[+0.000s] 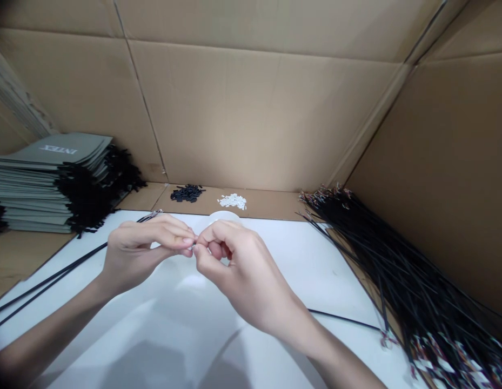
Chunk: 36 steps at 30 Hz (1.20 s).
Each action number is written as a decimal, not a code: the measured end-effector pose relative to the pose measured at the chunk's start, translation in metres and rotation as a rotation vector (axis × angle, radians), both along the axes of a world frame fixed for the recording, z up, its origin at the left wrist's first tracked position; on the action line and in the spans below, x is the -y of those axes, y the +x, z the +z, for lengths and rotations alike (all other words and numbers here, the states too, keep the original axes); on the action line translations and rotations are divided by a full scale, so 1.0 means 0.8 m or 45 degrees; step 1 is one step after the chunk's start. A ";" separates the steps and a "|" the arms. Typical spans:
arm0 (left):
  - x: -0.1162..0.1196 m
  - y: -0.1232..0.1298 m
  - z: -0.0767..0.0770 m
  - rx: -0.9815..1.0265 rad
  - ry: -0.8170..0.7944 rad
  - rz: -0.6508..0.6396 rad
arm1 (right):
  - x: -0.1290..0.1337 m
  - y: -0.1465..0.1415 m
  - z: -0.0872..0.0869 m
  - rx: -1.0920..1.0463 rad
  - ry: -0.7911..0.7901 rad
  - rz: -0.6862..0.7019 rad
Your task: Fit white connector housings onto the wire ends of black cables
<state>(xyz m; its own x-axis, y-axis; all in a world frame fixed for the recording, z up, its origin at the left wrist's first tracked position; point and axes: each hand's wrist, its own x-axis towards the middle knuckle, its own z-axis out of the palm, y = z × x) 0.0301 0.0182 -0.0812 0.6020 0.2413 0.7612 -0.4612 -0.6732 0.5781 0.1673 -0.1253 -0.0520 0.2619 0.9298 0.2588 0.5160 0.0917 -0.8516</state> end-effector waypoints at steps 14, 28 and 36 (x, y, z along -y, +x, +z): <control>0.007 -0.007 0.012 -0.166 -0.418 0.115 | -0.009 0.008 -0.006 0.379 0.459 -0.015; 0.004 -0.012 0.023 -0.337 -0.560 0.027 | -0.018 0.014 -0.021 0.344 0.528 0.125; 0.002 -0.011 0.020 -0.355 -0.474 0.061 | -0.024 0.013 -0.020 -0.367 0.317 0.050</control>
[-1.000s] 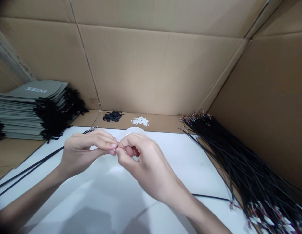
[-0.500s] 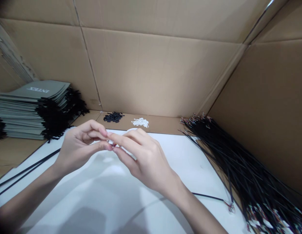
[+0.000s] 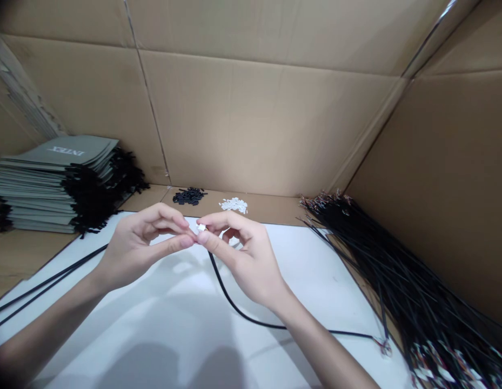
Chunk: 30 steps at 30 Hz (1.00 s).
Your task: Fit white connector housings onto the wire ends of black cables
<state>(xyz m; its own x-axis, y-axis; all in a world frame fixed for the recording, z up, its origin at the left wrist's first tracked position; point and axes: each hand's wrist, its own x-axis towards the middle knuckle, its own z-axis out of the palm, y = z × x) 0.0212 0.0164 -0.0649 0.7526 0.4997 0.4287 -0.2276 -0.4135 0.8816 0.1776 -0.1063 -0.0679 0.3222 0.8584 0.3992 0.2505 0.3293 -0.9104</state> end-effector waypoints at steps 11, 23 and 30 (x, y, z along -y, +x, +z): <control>0.004 -0.001 0.004 0.083 0.542 0.161 | -0.009 0.007 -0.004 -0.388 -0.181 0.139; -0.002 -0.003 0.002 0.060 0.606 0.181 | -0.015 0.008 -0.007 -0.564 -0.240 0.172; -0.002 -0.004 0.005 0.128 0.842 0.263 | -0.013 0.005 -0.006 -0.481 -0.243 0.155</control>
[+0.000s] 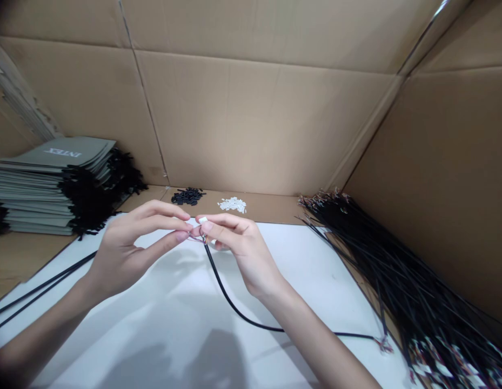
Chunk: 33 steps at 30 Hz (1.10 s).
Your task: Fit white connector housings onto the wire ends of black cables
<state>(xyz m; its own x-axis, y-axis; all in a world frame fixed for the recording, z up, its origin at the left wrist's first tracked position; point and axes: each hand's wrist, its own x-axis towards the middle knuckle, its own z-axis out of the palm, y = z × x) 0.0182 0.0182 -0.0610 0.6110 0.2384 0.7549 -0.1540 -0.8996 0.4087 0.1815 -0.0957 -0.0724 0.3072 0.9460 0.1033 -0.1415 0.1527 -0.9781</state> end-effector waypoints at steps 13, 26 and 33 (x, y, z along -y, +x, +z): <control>-0.002 0.002 -0.003 0.170 0.628 0.240 | 0.000 -0.006 -0.004 -0.082 -0.047 0.107; 0.002 0.009 -0.009 0.300 0.519 0.226 | 0.003 -0.016 -0.004 -0.475 -0.127 0.165; 0.002 0.006 -0.011 0.256 0.457 0.183 | 0.003 -0.019 -0.007 -0.168 0.004 0.103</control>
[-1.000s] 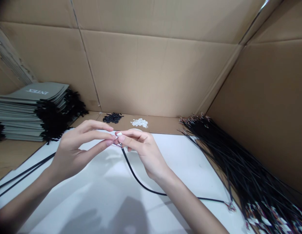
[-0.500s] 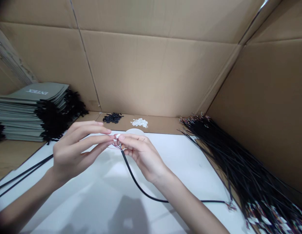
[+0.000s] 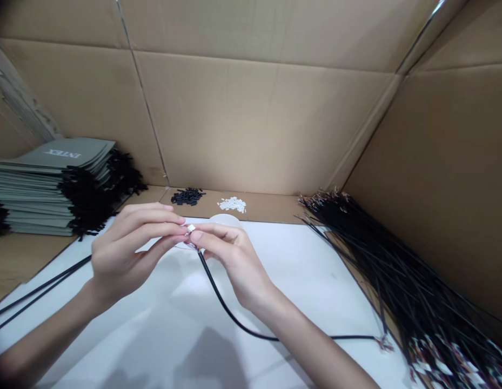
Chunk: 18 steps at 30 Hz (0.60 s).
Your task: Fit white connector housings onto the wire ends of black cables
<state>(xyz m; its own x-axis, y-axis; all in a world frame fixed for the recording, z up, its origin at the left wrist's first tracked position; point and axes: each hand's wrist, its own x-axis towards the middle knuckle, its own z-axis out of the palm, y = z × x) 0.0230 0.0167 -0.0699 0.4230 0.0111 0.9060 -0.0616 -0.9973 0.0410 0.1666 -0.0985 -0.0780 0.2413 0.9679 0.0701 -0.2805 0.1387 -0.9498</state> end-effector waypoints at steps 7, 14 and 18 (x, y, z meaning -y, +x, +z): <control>-0.002 -0.005 0.003 0.007 -0.051 0.009 | 0.011 -0.012 -0.004 0.942 0.691 -0.799; -0.002 -0.002 0.000 0.028 -0.002 -0.051 | 0.009 -0.014 -0.004 1.412 0.816 -0.881; 0.001 -0.004 0.002 0.008 -0.063 -0.067 | 0.006 -0.008 -0.003 1.070 0.595 -0.591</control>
